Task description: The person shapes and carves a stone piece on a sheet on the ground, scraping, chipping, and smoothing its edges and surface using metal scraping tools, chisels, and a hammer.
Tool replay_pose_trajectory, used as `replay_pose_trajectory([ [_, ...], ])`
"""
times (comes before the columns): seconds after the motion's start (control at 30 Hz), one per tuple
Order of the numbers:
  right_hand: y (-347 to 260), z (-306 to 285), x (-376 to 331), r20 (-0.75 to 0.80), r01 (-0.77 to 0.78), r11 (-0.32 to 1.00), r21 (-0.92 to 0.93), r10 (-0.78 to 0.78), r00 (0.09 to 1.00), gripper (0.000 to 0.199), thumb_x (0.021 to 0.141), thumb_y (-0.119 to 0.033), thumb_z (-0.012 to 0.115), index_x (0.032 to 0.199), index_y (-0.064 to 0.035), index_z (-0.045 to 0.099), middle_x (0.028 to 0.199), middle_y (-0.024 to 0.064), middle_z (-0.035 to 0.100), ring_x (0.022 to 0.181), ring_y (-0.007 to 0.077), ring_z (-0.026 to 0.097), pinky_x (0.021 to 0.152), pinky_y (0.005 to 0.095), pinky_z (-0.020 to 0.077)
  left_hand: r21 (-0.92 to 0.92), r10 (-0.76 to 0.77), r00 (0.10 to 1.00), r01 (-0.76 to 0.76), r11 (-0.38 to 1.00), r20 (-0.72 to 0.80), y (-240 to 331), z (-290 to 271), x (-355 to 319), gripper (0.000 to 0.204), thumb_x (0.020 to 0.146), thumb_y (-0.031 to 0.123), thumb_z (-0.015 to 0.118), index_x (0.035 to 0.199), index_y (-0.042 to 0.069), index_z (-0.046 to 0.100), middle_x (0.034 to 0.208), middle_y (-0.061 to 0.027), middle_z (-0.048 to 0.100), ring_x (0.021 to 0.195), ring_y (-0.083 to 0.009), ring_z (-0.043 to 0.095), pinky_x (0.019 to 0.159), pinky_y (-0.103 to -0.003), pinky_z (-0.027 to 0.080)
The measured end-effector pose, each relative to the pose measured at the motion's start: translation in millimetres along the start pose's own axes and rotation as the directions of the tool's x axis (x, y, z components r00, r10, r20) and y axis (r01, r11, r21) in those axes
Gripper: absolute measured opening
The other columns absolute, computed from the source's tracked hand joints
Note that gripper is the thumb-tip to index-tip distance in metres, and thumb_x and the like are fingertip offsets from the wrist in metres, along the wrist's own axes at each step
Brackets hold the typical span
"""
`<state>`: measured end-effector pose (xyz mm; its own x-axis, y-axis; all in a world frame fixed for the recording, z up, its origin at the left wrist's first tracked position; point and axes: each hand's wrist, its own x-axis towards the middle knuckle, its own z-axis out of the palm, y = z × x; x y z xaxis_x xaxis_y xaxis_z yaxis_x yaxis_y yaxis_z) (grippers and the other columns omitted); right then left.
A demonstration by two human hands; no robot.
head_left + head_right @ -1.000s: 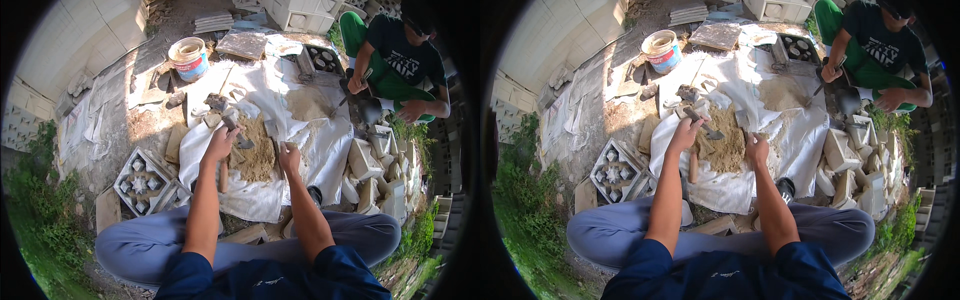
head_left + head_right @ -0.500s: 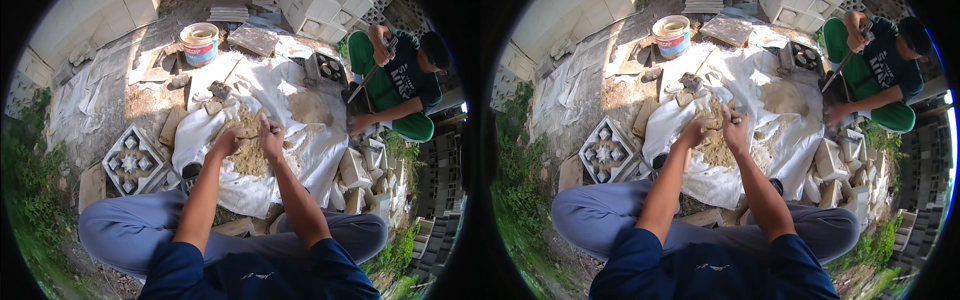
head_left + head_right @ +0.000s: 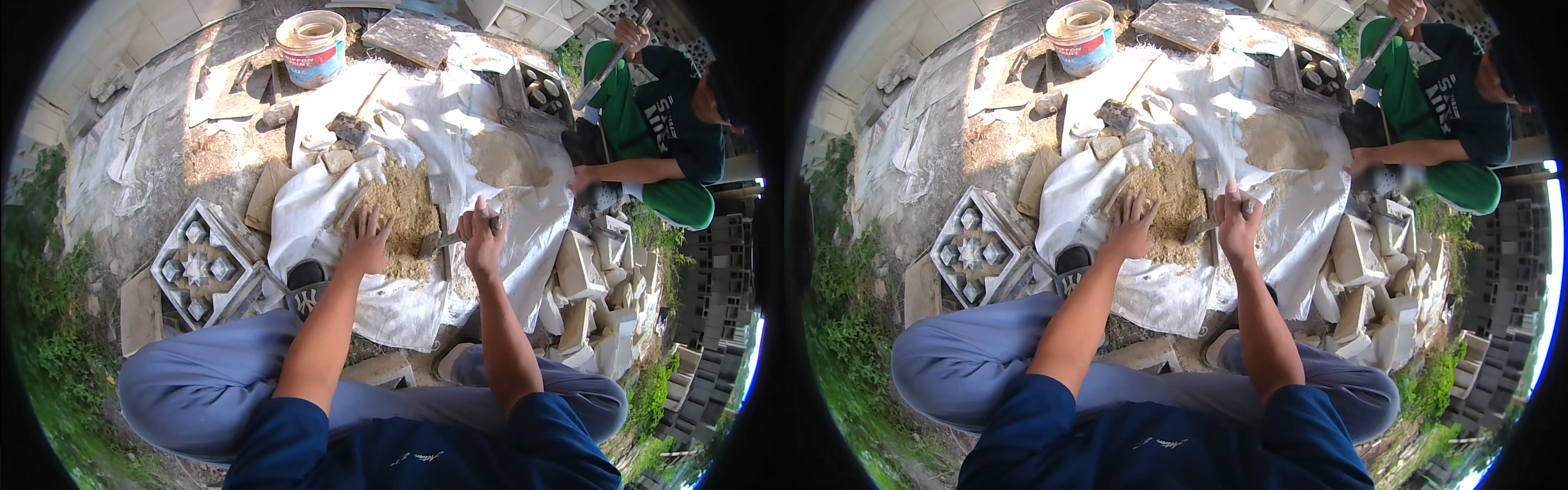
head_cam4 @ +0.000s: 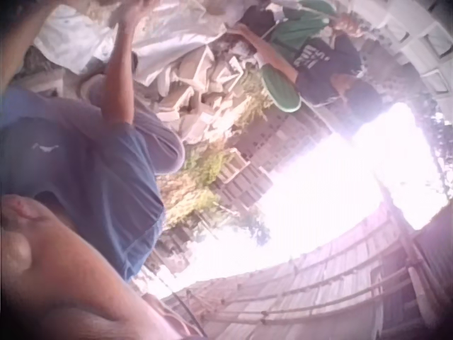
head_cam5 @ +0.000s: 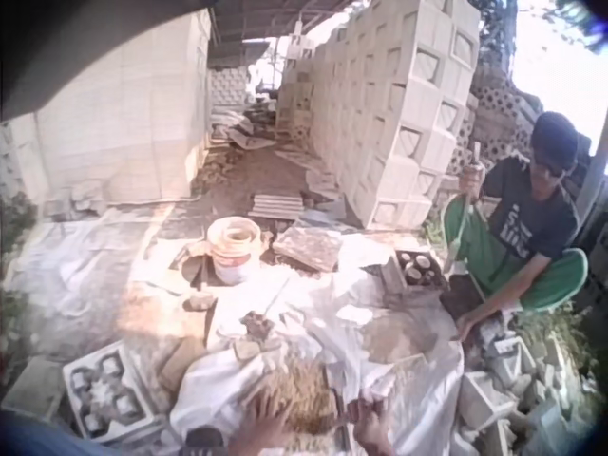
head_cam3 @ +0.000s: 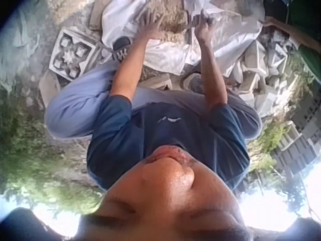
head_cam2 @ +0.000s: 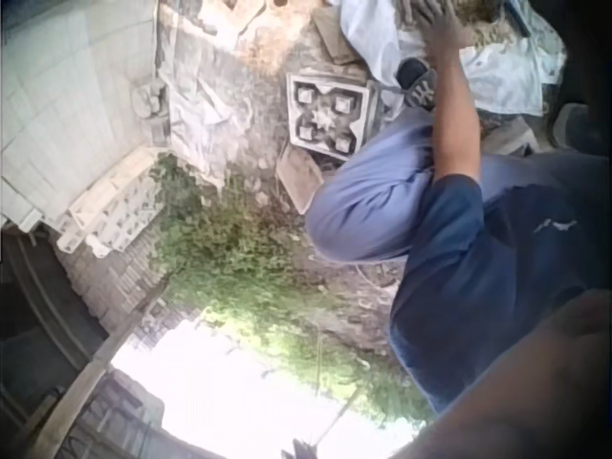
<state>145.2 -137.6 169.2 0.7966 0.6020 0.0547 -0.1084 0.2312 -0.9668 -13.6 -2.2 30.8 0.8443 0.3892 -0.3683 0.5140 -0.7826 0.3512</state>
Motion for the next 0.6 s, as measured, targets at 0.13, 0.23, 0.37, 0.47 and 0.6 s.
replay_pose_trajectory([
  [0.13, -42, 8, 6, 0.144, 0.018, 0.998, 0.054, -0.026, 0.989, 0.051, 0.108, -0.024, 0.048, 0.060, -0.0079, 0.039, 0.052, -0.0029, 0.034, 0.048, 0.0075, 0.026, 0.047, 0.0290, 0.0207, -0.073, 0.058, 0.997, -0.054, 0.996, 0.058, -12, -1, 2, 0.097, 0.081, 0.008, 0.068, 0.161, 0.028, 0.017, 0.167, -0.0118, -0.012, 0.153, -0.0400, -0.011, 0.121, -0.060, 0.009],
  [0.23, -35, 16, 4, 0.162, 0.053, 0.997, -0.061, -0.043, 0.986, 0.051, 0.108, -0.025, 0.047, 0.061, -0.0076, 0.039, 0.054, -0.0037, 0.034, 0.050, 0.0068, 0.027, 0.048, 0.0286, 0.0210, -0.047, -0.014, 0.994, 0.019, 0.999, 0.105, -6, 3, 4, 0.093, 0.082, 0.003, 0.065, 0.160, 0.029, 0.022, 0.166, -0.0122, -0.012, 0.153, -0.0397, -0.012, 0.121, -0.060, 0.008],
  [0.37, 15, 11, 8, 0.024, 0.033, 0.991, -0.128, -0.031, 0.999, 0.051, 0.107, -0.025, 0.049, 0.060, -0.0088, 0.037, 0.053, -0.0043, 0.034, 0.050, 0.0072, 0.026, 0.048, 0.0295, 0.0198, -0.060, 0.076, 0.997, -0.076, 0.995, 0.003, -6, 6, 7, 0.079, 0.086, 0.013, 0.068, 0.155, 0.029, 0.034, 0.166, -0.0144, -0.008, 0.152, -0.0420, -0.013, 0.120, -0.065, 0.005],
  [0.47, -34, 32, 8, 0.101, 0.021, 0.990, -0.142, -0.007, 0.995, 0.051, 0.107, -0.022, 0.049, 0.058, -0.0082, 0.038, 0.051, -0.0033, 0.032, 0.047, 0.0074, 0.024, 0.047, 0.0298, 0.0184, -0.099, 0.067, 0.996, -0.062, 0.993, 0.051, -8, -2, -5, 0.069, 0.090, 0.027, 0.070, 0.151, 0.026, 0.039, 0.166, -0.0171, -0.006, 0.151, -0.0442, -0.012, 0.118, -0.068, 0.005],
  [0.6, -34, 37, 4, 0.127, 0.016, 0.987, -0.158, 0.004, 0.992, 0.050, 0.106, -0.022, 0.051, 0.060, -0.0081, 0.039, 0.052, -0.0035, 0.034, 0.048, 0.0070, 0.025, 0.047, 0.0292, 0.0190, -0.081, 0.024, 1.000, -0.025, 0.996, -0.006, -1, 1, -3, 0.065, 0.090, 0.040, 0.069, 0.147, 0.022, 0.043, 0.165, -0.0198, -0.006, 0.151, -0.0450, -0.012, 0.117, -0.069, 0.005],
])
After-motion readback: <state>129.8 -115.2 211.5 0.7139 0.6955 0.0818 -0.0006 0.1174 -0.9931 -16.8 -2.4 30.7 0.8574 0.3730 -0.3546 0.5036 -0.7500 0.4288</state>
